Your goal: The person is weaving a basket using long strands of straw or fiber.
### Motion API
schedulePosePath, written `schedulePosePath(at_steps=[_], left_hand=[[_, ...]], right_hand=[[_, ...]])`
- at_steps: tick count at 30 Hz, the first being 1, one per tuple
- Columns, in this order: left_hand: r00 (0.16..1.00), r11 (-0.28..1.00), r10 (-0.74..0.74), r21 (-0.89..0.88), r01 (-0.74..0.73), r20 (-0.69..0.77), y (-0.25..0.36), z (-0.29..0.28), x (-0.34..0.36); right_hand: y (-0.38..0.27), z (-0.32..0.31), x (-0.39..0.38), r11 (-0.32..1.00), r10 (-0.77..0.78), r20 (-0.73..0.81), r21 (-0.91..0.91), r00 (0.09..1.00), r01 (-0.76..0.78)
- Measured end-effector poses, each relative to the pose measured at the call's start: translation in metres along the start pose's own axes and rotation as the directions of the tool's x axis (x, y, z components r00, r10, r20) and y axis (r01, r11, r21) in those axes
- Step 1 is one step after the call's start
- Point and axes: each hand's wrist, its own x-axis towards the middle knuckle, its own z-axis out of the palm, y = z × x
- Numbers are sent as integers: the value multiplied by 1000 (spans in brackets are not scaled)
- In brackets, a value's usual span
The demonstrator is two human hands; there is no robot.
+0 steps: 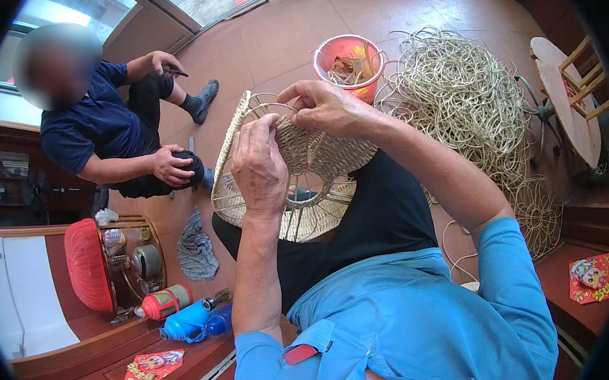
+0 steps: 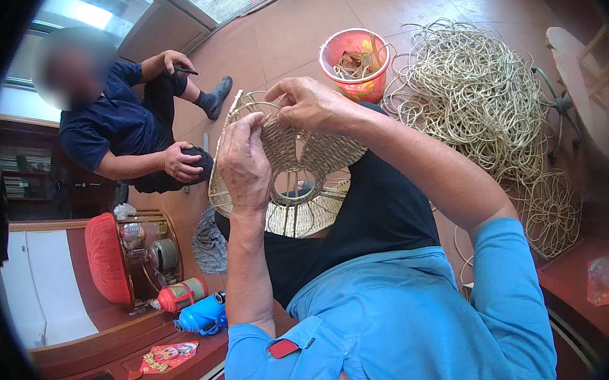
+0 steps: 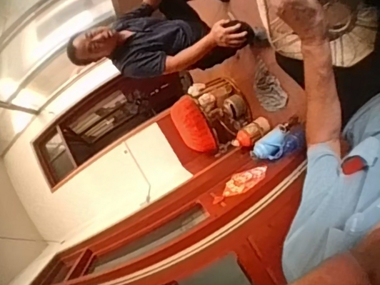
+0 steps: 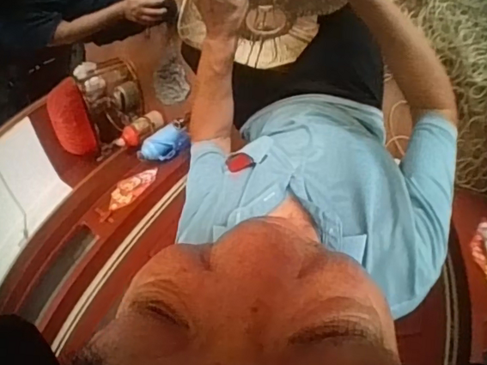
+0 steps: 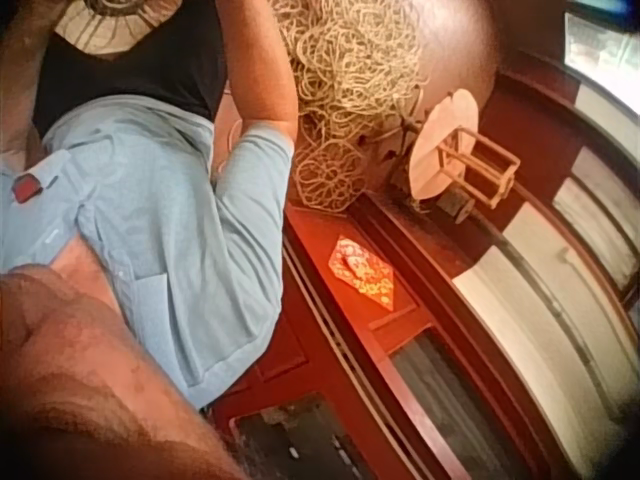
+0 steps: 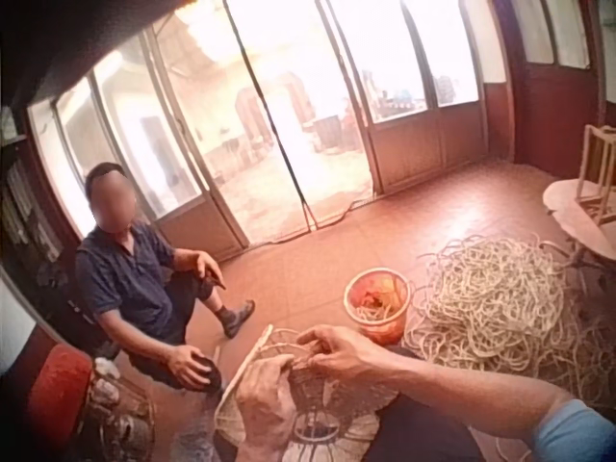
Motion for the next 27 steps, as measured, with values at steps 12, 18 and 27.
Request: schedulePosePath(at_steps=[12,18,27], left_hand=[[999,995,44,95,-42,-16,3,4,-2],[999,997,27,77,-24,-37,4,8,-5],[996,996,-8,91,17,-94,12,17,-21]], right_hand=[[-20,0,6,989,142,42,-57,989,-140],[1,6,11,992,107,4,73,994,-107],[2,5,8,971,128,66,193,990,-138]])
